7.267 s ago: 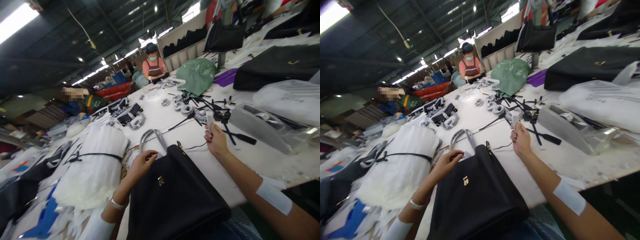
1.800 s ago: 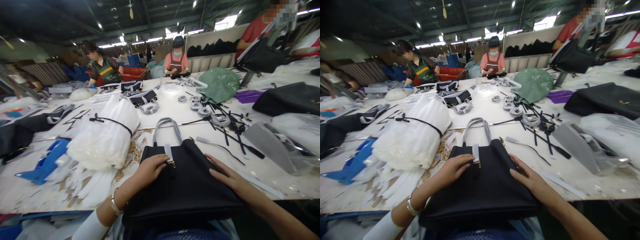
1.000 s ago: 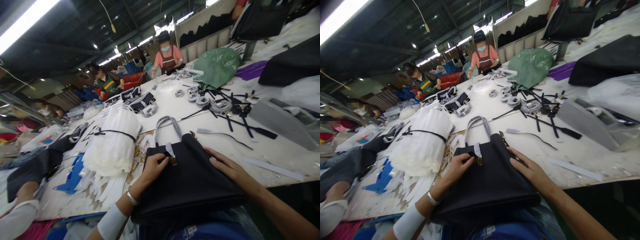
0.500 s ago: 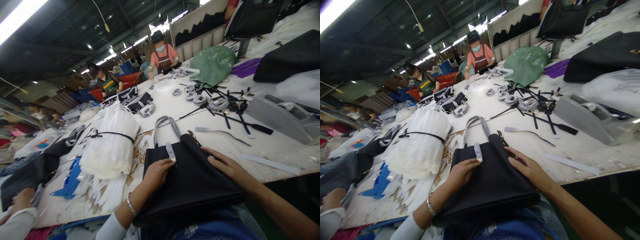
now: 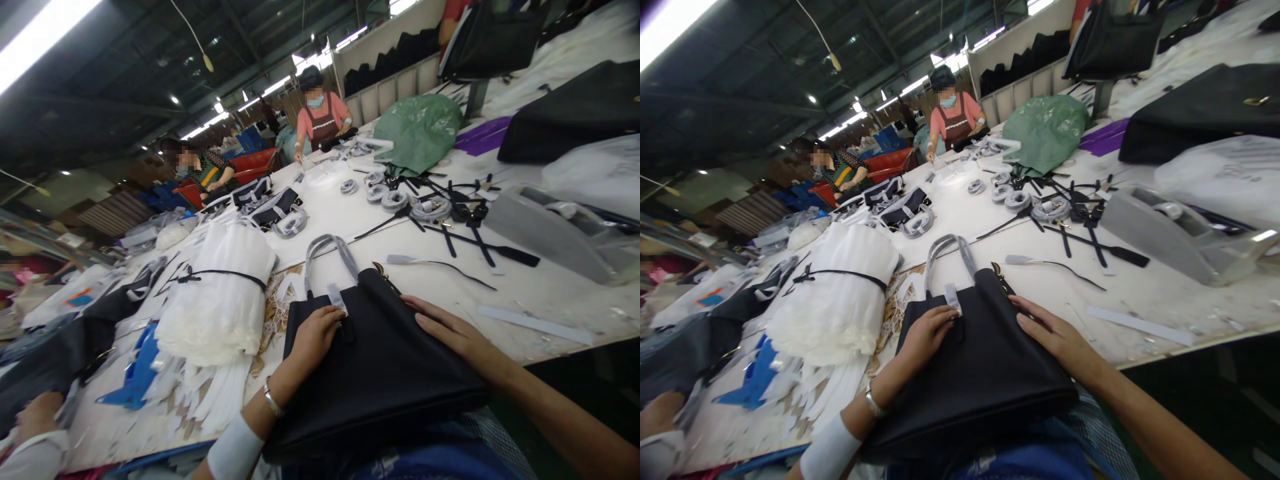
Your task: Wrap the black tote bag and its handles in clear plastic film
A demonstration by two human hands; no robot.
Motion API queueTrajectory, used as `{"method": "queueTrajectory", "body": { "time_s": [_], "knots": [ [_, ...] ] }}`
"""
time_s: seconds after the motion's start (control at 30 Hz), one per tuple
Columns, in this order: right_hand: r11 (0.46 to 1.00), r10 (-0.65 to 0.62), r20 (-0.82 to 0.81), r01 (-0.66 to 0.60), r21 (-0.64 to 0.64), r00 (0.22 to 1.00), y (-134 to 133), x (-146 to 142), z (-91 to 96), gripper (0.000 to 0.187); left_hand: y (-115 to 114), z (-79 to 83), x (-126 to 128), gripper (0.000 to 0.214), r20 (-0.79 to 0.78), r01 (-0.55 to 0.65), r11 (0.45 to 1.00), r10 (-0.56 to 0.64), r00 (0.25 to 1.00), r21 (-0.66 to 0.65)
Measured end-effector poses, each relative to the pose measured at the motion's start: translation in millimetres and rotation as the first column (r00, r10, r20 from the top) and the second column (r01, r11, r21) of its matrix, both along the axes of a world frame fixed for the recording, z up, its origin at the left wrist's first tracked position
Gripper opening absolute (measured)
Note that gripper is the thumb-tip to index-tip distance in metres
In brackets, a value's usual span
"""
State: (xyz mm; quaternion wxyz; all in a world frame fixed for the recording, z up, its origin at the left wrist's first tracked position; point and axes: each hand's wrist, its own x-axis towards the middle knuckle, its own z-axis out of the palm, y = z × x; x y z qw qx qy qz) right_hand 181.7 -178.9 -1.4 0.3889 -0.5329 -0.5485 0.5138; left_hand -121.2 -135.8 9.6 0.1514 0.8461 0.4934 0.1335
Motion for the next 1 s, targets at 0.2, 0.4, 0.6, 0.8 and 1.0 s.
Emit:
{"method": "queueTrajectory", "body": {
  "time_s": [0.2,0.4,0.6,0.8,1.0],
  "knots": [
    [0.996,-0.015,0.125,0.004,0.087,0.992,1,4,6.4,0.055,-3,5.4,-2,0.040,-0.042,0.145,0.989,-0.145,0.989,0.019],
    [0.728,0.129,0.491,-0.419,0.542,0.861,30,-16,50.8,0.033,12,-7.4,-9,0.044,0.112,0.080,0.997,-0.077,0.991,-0.021],
    [0.319,0.359,0.875,-0.924,0.212,0.325,70,-96,49.4,0.029,26,-12.3,-11,0.039,0.104,0.135,0.991,-0.137,0.985,0.020],
    [0.278,0.199,0.908,-0.910,0.307,0.368,75,-109,35.0,0.016,26,-11.4,-19,0.044,0.077,0.220,0.967,-0.231,0.970,0.128],
    [0.452,0.188,0.729,-0.717,0.531,0.658,55,-87,47.9,0.023,44,-9.7,-21,0.030,0.046,0.435,0.893,-0.443,0.895,0.117]
  ]
}}
